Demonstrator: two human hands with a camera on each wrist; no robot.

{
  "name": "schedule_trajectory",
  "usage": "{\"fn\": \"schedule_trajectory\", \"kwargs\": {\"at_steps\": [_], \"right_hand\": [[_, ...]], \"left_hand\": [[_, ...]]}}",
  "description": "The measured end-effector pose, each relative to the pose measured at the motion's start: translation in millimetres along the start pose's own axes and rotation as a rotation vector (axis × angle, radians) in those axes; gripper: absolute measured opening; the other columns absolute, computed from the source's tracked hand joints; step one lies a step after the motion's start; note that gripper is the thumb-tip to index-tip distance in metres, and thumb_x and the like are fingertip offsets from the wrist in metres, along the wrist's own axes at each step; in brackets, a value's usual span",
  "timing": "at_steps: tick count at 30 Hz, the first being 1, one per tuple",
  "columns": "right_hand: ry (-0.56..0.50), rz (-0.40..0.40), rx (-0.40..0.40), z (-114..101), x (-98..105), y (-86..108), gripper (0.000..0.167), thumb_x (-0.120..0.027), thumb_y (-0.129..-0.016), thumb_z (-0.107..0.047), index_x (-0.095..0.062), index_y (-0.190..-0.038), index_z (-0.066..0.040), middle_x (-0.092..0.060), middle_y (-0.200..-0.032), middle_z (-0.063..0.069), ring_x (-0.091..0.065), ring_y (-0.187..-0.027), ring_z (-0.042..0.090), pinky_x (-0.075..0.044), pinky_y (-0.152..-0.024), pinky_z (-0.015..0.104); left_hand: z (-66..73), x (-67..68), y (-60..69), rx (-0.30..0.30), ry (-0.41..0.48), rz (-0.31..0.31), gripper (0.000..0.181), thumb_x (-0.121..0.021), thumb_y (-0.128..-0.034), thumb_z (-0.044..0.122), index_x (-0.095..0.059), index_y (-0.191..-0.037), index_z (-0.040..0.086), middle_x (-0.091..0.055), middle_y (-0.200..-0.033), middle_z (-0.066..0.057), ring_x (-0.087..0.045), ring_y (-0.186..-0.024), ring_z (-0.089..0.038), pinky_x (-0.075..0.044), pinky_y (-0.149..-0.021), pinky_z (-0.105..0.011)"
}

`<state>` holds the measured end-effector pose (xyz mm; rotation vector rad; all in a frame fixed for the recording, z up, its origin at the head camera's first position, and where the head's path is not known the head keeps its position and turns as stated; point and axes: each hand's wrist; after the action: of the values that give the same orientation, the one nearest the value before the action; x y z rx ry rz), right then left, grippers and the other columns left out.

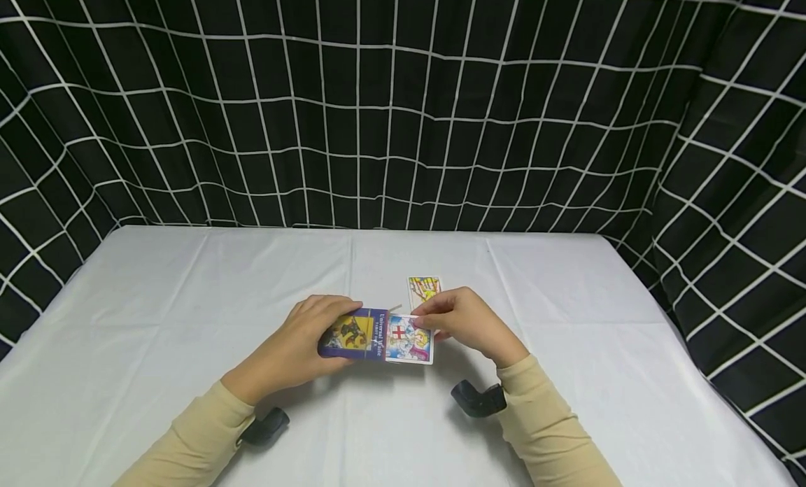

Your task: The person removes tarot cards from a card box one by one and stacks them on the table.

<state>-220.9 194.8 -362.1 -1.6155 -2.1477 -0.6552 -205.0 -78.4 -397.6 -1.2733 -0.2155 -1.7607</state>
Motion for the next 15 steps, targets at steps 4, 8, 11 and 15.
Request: {"fn": "schedule_trajectory", "kwargs": {"at_steps": [4,8,11,15], "right_hand": [[0.019,-0.029,0.004,1,6,1.4,0.019,-0.073,-0.088,-0.015,-0.077,-0.1,-0.001,-0.074,-0.087,0.006,-0.061,-0.072,0.01,-0.057,-0.069,0.03],[0.007,-0.043,0.009,2,12,3.3,0.019,-0.074,-0.087,-0.015,-0.076,-0.098,0.0,-0.074,-0.085,0.005,-0.063,-0.073,0.011,-0.059,-0.07,0.033],[-0.005,-0.063,0.0,4,17,4.6,0.018,-0.074,-0.087,-0.014,-0.076,-0.097,0.001,-0.073,-0.083,0.004,-0.063,-0.074,0.012,-0.06,-0.071,0.034],[-0.01,-0.094,-0.004,7,25,5.9,0.018,-0.074,-0.087,-0.013,-0.075,-0.096,0.002,-0.072,-0.081,0.002,-0.063,-0.073,0.011,-0.06,-0.07,0.033]], "left_hand": [[0.1,0.3,0.3,-0.002,-0.003,-0.005,0.075,-0.085,-0.0748,0.024,-0.052,-0.141,0.009,-0.056,-0.141,-0.009,-0.048,-0.132,-0.029,-0.034,-0.114,-0.052],[0.9,1.2,0.4,0.005,-0.003,-0.006,0.075,-0.085,-0.0747,0.024,-0.052,-0.141,0.01,-0.056,-0.141,-0.008,-0.049,-0.131,-0.028,-0.034,-0.114,-0.052],[1.3,1.4,0.4,0.007,0.0,-0.007,0.075,-0.086,-0.0744,0.023,-0.052,-0.141,0.01,-0.056,-0.141,-0.009,-0.049,-0.131,-0.028,-0.035,-0.114,-0.051],[1.1,1.1,0.5,0.008,0.0,-0.008,0.076,-0.086,-0.074,0.023,-0.052,-0.141,0.01,-0.056,-0.141,-0.009,-0.049,-0.13,-0.028,-0.035,-0.113,-0.051]]}}
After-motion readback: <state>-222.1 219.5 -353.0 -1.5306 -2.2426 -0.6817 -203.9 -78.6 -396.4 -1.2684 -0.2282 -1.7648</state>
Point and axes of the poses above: each hand's wrist, its own y-axis away from the middle knuckle, its own x-axis out of the back of the hand, z = x × y
